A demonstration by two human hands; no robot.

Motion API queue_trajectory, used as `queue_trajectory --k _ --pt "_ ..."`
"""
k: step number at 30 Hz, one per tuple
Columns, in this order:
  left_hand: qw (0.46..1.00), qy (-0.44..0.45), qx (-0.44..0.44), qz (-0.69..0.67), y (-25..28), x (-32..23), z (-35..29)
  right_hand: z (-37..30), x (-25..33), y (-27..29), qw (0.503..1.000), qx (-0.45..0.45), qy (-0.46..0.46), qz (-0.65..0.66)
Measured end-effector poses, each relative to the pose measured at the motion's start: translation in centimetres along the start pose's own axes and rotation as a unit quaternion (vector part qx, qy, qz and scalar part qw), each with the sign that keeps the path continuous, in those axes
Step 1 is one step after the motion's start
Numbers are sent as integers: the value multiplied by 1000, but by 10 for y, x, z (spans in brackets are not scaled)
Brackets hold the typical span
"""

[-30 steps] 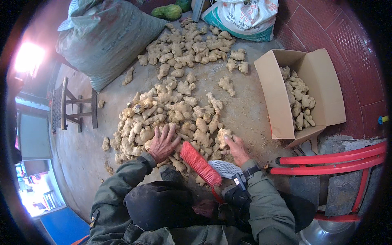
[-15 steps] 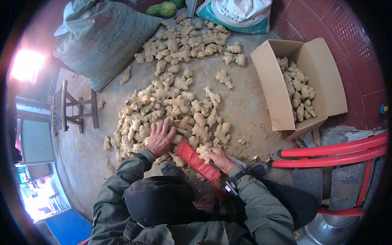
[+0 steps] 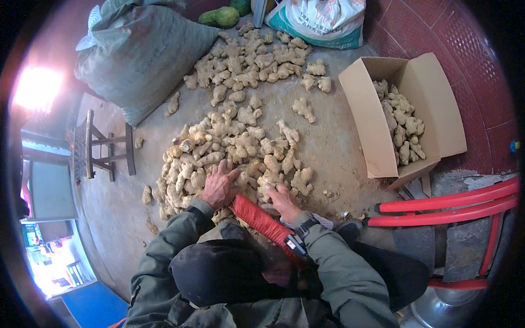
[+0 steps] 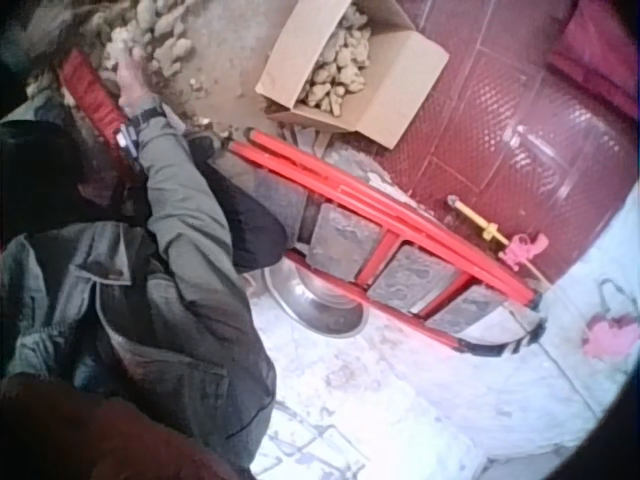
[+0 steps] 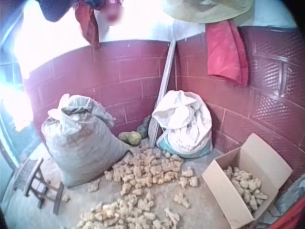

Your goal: The person sits on the floor and sorts ginger pieces from a large pile into a cardboard box. They pick up ginger with both hands and place it into the box repeatedly.

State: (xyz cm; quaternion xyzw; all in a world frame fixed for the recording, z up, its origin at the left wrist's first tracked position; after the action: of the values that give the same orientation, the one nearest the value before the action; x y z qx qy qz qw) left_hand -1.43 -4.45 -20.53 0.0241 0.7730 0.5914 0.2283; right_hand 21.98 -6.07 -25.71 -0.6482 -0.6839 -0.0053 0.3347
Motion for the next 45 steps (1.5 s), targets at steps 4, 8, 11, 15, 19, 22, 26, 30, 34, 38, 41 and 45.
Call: queue_trajectory --k 4,8,11,15,19,22,26,30,34,38,41,45 --pt "992 40 -38 -114 0 1 1 17 5 -35 999 -23 -30 23" --pt "991 57 -24 -115 2 -1 -4 24 2 -44 995 -45 -35 82" --pt "981 45 -42 -183 7 -8 -14 22 -6 -40 985 15 -36 171" --pt "986 -23 -102 -131 32 -29 -12 20 -16 -36 980 52 -33 190" --pt "991 -73 -61 -94 67 -52 10 11 -12 -33 954 133 -19 268" --pt "989 -133 -33 -58 89 -79 29 -2 -1 -22 929 159 21 332" --pt "970 -236 -45 -33 116 -132 62 -29 24 10 903 170 71 388" --pt "942 -333 -46 -13 148 -200 113 -73 71 62 898 119 203 372" --pt "892 -435 -115 -49 178 -276 177 -132 145 129 854 52 345 385" --pt "869 -434 -179 -155 205 -301 207 -181 226 199 795 43 494 350" --pt "885 -402 -177 -153 205 -277 198 -190 254 254 763 -19 475 438" --pt "932 -327 -106 -118 178 -198 159 -173 229 298 822 -195 381 377"
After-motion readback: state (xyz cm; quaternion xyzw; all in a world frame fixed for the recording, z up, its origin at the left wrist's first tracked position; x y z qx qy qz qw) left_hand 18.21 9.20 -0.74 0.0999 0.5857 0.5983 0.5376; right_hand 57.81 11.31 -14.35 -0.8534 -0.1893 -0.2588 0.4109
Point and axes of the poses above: each hand's wrist, its own z-axis towards the middle knuckle, its own y-axis out of the back of the hand, x = y × z, the point moved 3 cm from there along z, towards the middle knuckle, and after that the axes turned 13 degrees about -y, right-handed, at the moved point
